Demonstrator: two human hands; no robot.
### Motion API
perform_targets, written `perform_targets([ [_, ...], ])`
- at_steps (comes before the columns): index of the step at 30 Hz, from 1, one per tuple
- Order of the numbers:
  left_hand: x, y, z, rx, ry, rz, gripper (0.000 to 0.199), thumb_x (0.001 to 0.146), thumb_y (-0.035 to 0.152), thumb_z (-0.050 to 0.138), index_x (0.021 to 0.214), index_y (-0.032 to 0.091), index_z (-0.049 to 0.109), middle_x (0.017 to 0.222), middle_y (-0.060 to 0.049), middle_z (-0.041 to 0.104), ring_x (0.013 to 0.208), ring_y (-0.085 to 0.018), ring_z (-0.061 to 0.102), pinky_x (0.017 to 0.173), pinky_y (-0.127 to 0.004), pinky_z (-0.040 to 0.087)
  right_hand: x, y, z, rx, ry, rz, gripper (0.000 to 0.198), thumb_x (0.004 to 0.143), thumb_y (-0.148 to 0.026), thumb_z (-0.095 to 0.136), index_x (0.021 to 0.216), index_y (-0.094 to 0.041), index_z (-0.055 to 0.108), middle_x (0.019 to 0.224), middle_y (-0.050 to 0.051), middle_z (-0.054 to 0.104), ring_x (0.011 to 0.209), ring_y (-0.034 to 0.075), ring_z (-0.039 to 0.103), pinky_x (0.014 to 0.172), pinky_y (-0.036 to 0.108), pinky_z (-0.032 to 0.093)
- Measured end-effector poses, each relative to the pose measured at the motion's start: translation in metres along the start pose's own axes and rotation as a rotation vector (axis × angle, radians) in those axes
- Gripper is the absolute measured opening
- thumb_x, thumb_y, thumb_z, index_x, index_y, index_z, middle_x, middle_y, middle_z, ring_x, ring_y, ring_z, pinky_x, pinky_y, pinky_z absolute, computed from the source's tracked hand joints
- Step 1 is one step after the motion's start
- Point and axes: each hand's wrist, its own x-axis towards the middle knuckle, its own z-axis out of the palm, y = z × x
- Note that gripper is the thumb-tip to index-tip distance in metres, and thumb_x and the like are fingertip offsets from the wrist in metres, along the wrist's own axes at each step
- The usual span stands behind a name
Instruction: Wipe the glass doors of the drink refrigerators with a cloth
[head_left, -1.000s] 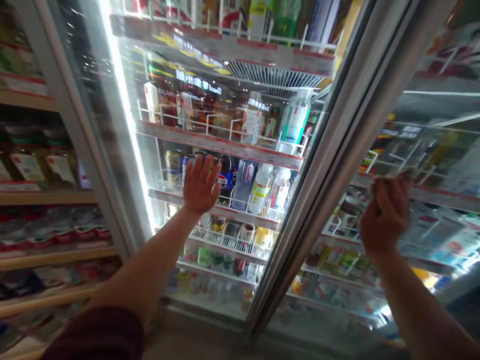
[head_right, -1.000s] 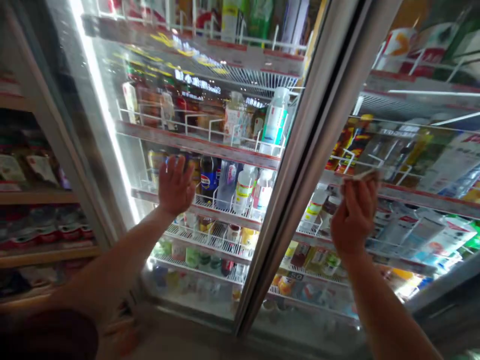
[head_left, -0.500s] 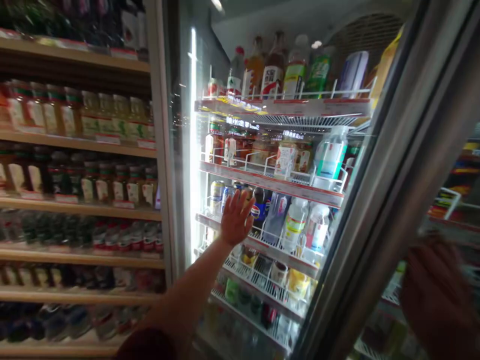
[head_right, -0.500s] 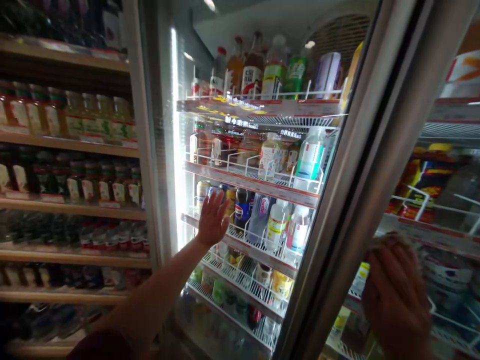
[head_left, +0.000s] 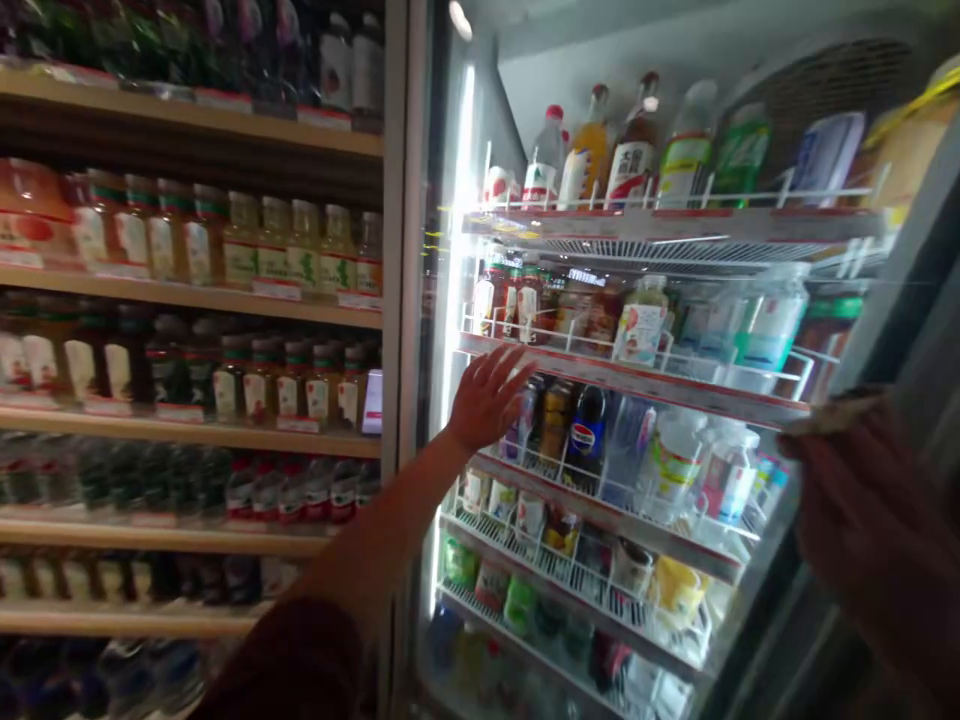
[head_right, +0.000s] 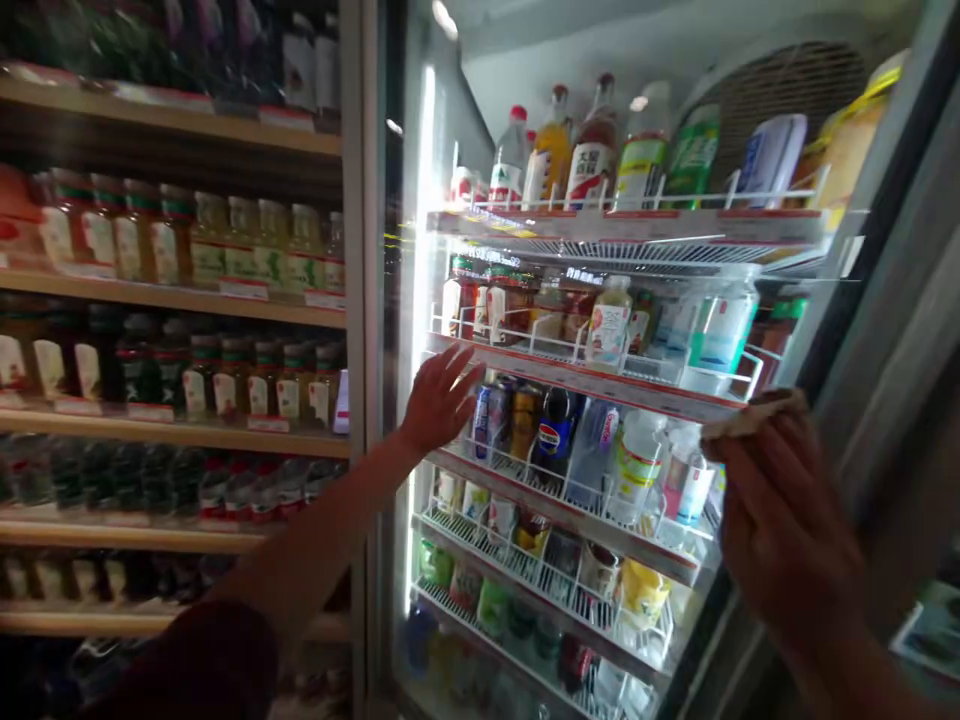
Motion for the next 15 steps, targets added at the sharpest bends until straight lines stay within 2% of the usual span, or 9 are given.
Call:
perform_targets([
  [3, -0.013, -0.037, 0.003, 0.022, -0.003, -0.029, 0.056, 0.104, 0.037, 0.039, 0.158, 0.023, 0.037, 0.164, -0.009, 0.036, 0.158, -0.026, 0.019, 0.129, -0.049, 0.022, -0.009, -0.05, 0.05, 0.068, -0.161, -0.315, 0.073, 0.09, -0.016, 0.062, 0.155, -0.04, 0.04, 0.152, 0.003, 0.054, 0.139, 0.035, 0.053, 0.123, 0.055, 0.043],
  [5, -0.023, -0.049, 0.012, 0.016, 0.006, -0.003, 0.056, 0.105, 0.038, 0.037, 0.159, 0.02, 0.037, 0.163, -0.011, 0.037, 0.159, -0.027, 0.015, 0.129, -0.051, 0.022, 0.001, -0.067, 0.067, 0.116, -0.292, -0.417, 0.077, 0.091, -0.009, 0.057, 0.159, -0.037, 0.034, 0.153, 0.003, 0.053, 0.14, 0.033, 0.052, 0.124, 0.056, 0.042],
  [7, -0.032, -0.052, 0.02, -0.003, 0.03, 0.014, 0.057, 0.105, 0.038, 0.036, 0.159, 0.019, 0.036, 0.163, -0.012, 0.037, 0.159, -0.028, 0.012, 0.129, -0.053, 0.021, 0.024, -0.074, 0.076, 0.122, -0.301, -0.421, 0.075, 0.092, -0.009, 0.056, 0.158, -0.039, 0.035, 0.154, 0.001, 0.054, 0.14, 0.033, 0.053, 0.124, 0.055, 0.043],
  [10, -0.037, -0.051, 0.027, -0.033, 0.038, 0.0, 0.058, 0.105, 0.038, 0.038, 0.16, 0.021, 0.034, 0.163, -0.01, 0.036, 0.159, -0.028, 0.012, 0.13, -0.054, 0.02, 0.056, -0.082, 0.086, 0.016, -0.134, -0.226, 0.068, 0.097, -0.015, 0.053, 0.156, -0.043, 0.037, 0.16, -0.003, 0.045, 0.147, 0.035, 0.044, 0.126, 0.056, 0.039],
  [12, -0.036, -0.051, 0.026, -0.057, 0.036, 0.002, 0.059, 0.104, 0.038, 0.04, 0.161, 0.023, 0.033, 0.164, -0.008, 0.036, 0.159, -0.027, 0.012, 0.131, -0.053, 0.019, 0.058, -0.098, 0.096, -0.012, -0.08, -0.171, 0.066, 0.098, -0.018, 0.054, 0.157, -0.042, 0.037, 0.163, -0.001, 0.04, 0.151, 0.037, 0.037, 0.127, 0.059, 0.035],
  [13, -0.036, -0.052, 0.026, -0.074, 0.035, 0.005, 0.06, 0.104, 0.038, 0.041, 0.161, 0.023, 0.032, 0.164, -0.008, 0.035, 0.159, -0.026, 0.011, 0.131, -0.052, 0.018, 0.053, -0.109, 0.101, 0.017, -0.109, -0.199, 0.068, 0.097, -0.018, 0.056, 0.158, -0.04, 0.036, 0.163, 0.0, 0.041, 0.151, 0.037, 0.038, 0.127, 0.061, 0.034],
  [15, -0.035, -0.052, 0.025, -0.113, 0.037, 0.008, 0.061, 0.103, 0.037, 0.043, 0.161, 0.023, 0.031, 0.165, -0.007, 0.032, 0.159, -0.026, 0.01, 0.132, -0.052, 0.017, 0.038, -0.131, 0.111, 0.129, -0.266, -0.306, 0.071, 0.095, -0.015, 0.059, 0.158, -0.04, 0.035, 0.158, 0.002, 0.049, 0.147, 0.034, 0.044, 0.125, 0.062, 0.037],
])
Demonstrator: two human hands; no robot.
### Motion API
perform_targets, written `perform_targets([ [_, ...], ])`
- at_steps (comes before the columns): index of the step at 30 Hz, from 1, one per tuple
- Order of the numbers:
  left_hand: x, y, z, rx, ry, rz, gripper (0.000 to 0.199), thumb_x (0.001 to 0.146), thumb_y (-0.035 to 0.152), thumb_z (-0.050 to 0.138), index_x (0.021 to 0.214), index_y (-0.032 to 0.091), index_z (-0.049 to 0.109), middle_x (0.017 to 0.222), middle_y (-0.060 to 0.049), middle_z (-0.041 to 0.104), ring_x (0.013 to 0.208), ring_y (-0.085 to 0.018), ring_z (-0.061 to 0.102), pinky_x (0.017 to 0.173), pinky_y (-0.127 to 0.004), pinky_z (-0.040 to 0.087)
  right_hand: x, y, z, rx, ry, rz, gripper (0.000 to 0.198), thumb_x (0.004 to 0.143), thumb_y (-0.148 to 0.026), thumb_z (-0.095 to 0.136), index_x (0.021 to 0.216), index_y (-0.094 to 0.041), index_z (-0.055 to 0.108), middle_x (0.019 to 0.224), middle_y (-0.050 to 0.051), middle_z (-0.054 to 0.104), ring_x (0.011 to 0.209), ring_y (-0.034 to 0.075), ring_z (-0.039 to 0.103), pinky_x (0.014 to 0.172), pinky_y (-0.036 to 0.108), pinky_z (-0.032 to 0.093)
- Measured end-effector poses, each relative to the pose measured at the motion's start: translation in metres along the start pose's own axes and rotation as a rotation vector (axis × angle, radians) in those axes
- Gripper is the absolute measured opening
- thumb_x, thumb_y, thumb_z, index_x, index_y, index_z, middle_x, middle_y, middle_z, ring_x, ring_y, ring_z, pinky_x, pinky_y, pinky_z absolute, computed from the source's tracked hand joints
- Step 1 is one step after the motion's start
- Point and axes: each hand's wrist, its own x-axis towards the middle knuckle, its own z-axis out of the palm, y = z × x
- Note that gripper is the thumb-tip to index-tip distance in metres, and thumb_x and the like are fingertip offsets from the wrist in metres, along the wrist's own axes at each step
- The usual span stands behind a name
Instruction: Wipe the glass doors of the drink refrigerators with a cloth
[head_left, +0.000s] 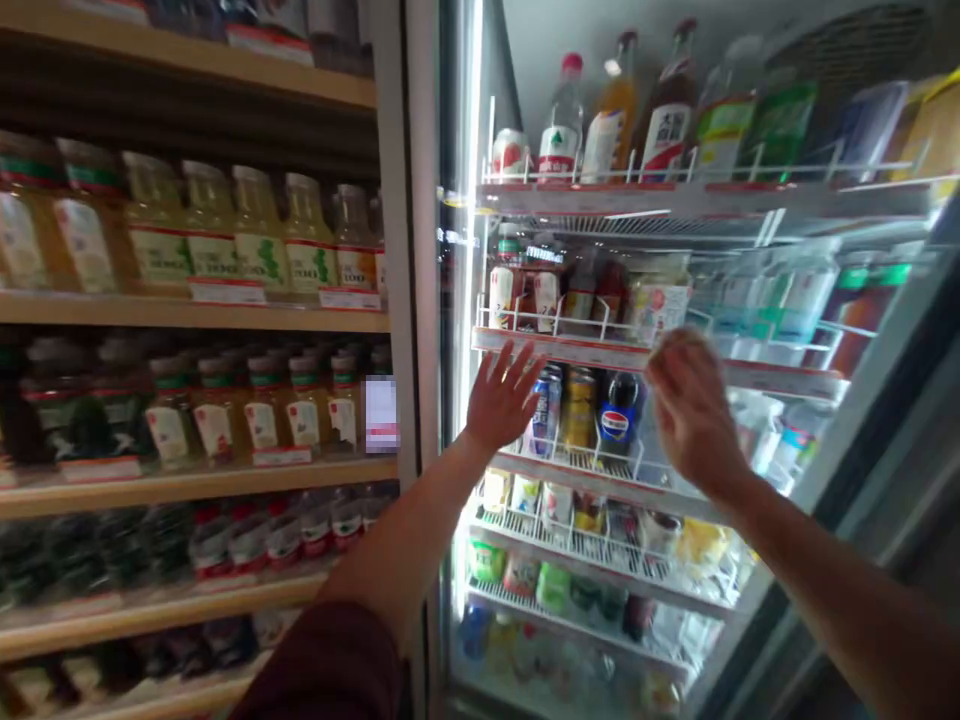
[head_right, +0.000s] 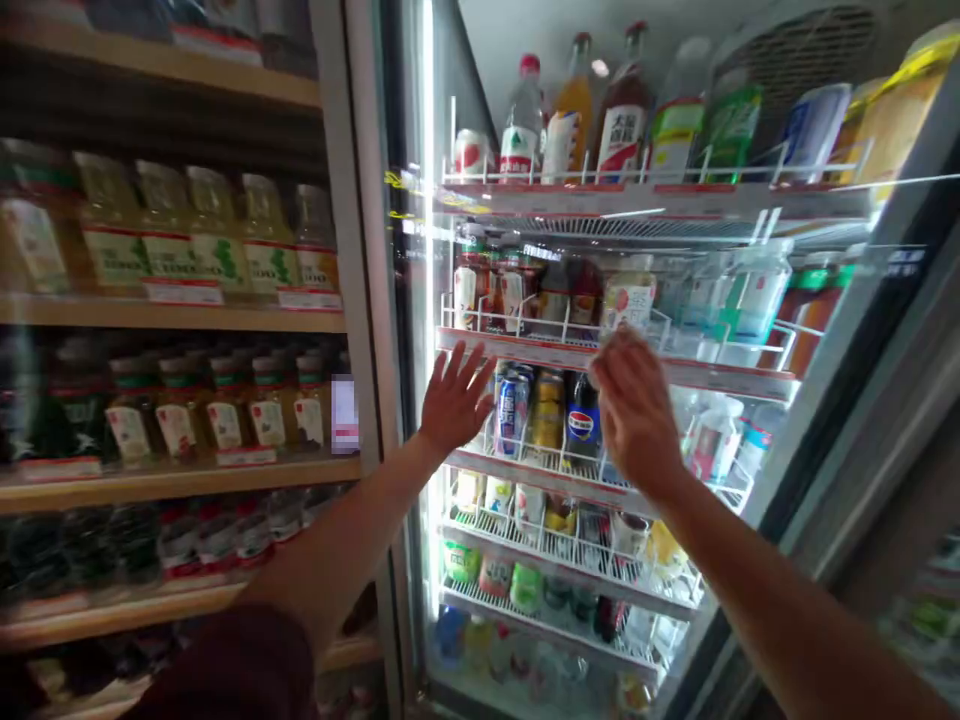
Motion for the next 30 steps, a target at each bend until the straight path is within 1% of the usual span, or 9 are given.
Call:
perform_targets([
  [3, 0.0, -0.001, 0.002, -0.049, 0.008, -0.002, 0.063, 0.103, 0.036, 0.046, 0.162, 0.024, 0.028, 0.165, -0.006, 0.031, 0.159, -0.025, 0.01, 0.133, -0.052, 0.015, -0.001, -0.015, 0.012, 0.165, -0.166, -0.025, 0.067, 0.098, -0.012, 0.054, 0.154, -0.045, 0.04, 0.152, -0.004, 0.056, 0.144, 0.027, 0.049, 0.125, 0.06, 0.039],
  [8, 0.001, -0.005, 0.007, -0.132, 0.03, -0.03, 0.065, 0.102, 0.035, 0.048, 0.162, 0.027, 0.027, 0.165, -0.006, 0.032, 0.158, -0.026, 0.013, 0.133, -0.053, 0.013, 0.01, -0.008, 0.018, 0.01, 0.126, 0.157, 0.058, 0.103, -0.017, 0.044, 0.155, -0.042, 0.039, 0.16, -0.004, 0.045, 0.153, 0.029, 0.035, 0.127, 0.067, 0.03],
  [11, 0.0, -0.001, 0.006, -0.193, 0.014, -0.07, 0.063, 0.102, 0.034, 0.047, 0.162, 0.028, 0.028, 0.165, -0.006, 0.032, 0.158, -0.028, 0.014, 0.132, -0.057, 0.013, -0.003, -0.034, 0.033, 0.04, 0.048, 0.165, 0.066, 0.103, -0.016, 0.042, 0.161, -0.043, 0.023, 0.164, -0.004, 0.039, 0.155, 0.027, 0.031, 0.128, 0.064, 0.028],
  [14, -0.002, 0.028, 0.001, -0.265, 0.023, -0.061, 0.064, 0.103, 0.037, 0.042, 0.163, 0.025, 0.025, 0.168, -0.009, 0.027, 0.159, -0.028, 0.009, 0.131, -0.058, 0.017, -0.021, -0.071, 0.045, 0.172, -0.097, 0.217, 0.073, 0.103, -0.017, 0.038, 0.164, -0.042, 0.005, 0.17, -0.003, 0.026, 0.158, 0.025, 0.023, 0.13, 0.061, 0.027],
  [17, -0.003, 0.081, -0.003, -0.404, -0.039, 0.15, 0.062, 0.102, 0.048, 0.041, 0.161, 0.028, 0.032, 0.169, -0.005, 0.025, 0.16, -0.026, 0.004, 0.13, -0.053, 0.025, -0.029, -0.086, 0.039, 0.332, -0.148, 0.313, 0.076, 0.104, -0.027, 0.04, 0.164, -0.035, -0.006, 0.173, 0.001, 0.013, 0.158, 0.027, 0.019, 0.128, 0.057, 0.034],
  [20, -0.001, 0.128, 0.001, -0.477, -0.105, 0.149, 0.063, 0.101, 0.054, 0.046, 0.156, 0.024, 0.042, 0.169, -0.01, 0.025, 0.16, -0.03, 0.001, 0.128, -0.054, 0.03, -0.029, -0.068, 0.014, 0.413, -0.188, 0.356, 0.077, 0.104, -0.033, 0.039, 0.165, -0.029, -0.008, 0.173, 0.007, 0.013, 0.153, 0.025, 0.034, 0.122, 0.049, 0.044],
  [22, 0.0, 0.145, 0.005, -0.48, -0.078, 0.061, 0.065, 0.1, 0.052, 0.049, 0.155, 0.016, 0.042, 0.166, -0.016, 0.03, 0.16, -0.034, 0.002, 0.126, -0.058, 0.032, -0.029, -0.04, -0.008, 0.237, -0.169, 0.346, 0.071, 0.105, -0.033, 0.037, 0.166, -0.027, 0.001, 0.171, 0.009, 0.022, 0.151, 0.024, 0.038, 0.122, 0.05, 0.042],
  [26, -0.008, 0.151, 0.015, -0.505, -0.006, -0.005, 0.042, 0.1, 0.033, 0.055, 0.139, 0.016, 0.056, 0.141, -0.014, 0.061, 0.152, -0.031, 0.034, 0.124, -0.056, 0.036, -0.04, 0.032, -0.047, -0.316, -0.103, 0.342, 0.064, 0.104, -0.044, 0.034, 0.162, -0.016, 0.029, 0.164, 0.015, 0.037, 0.155, 0.028, 0.03, 0.127, 0.055, 0.026],
  [30, -0.02, 0.152, 0.026, -0.484, 0.075, -0.035, 0.041, 0.097, 0.014, 0.051, 0.137, 0.021, 0.056, 0.128, -0.01, 0.067, 0.138, -0.024, 0.053, 0.12, -0.051, 0.044, -0.054, 0.068, -0.06, -0.418, -0.145, 0.364, 0.071, 0.101, -0.057, 0.035, 0.158, -0.016, 0.039, 0.163, 0.015, 0.037, 0.155, 0.03, 0.029, 0.126, 0.056, 0.023],
])
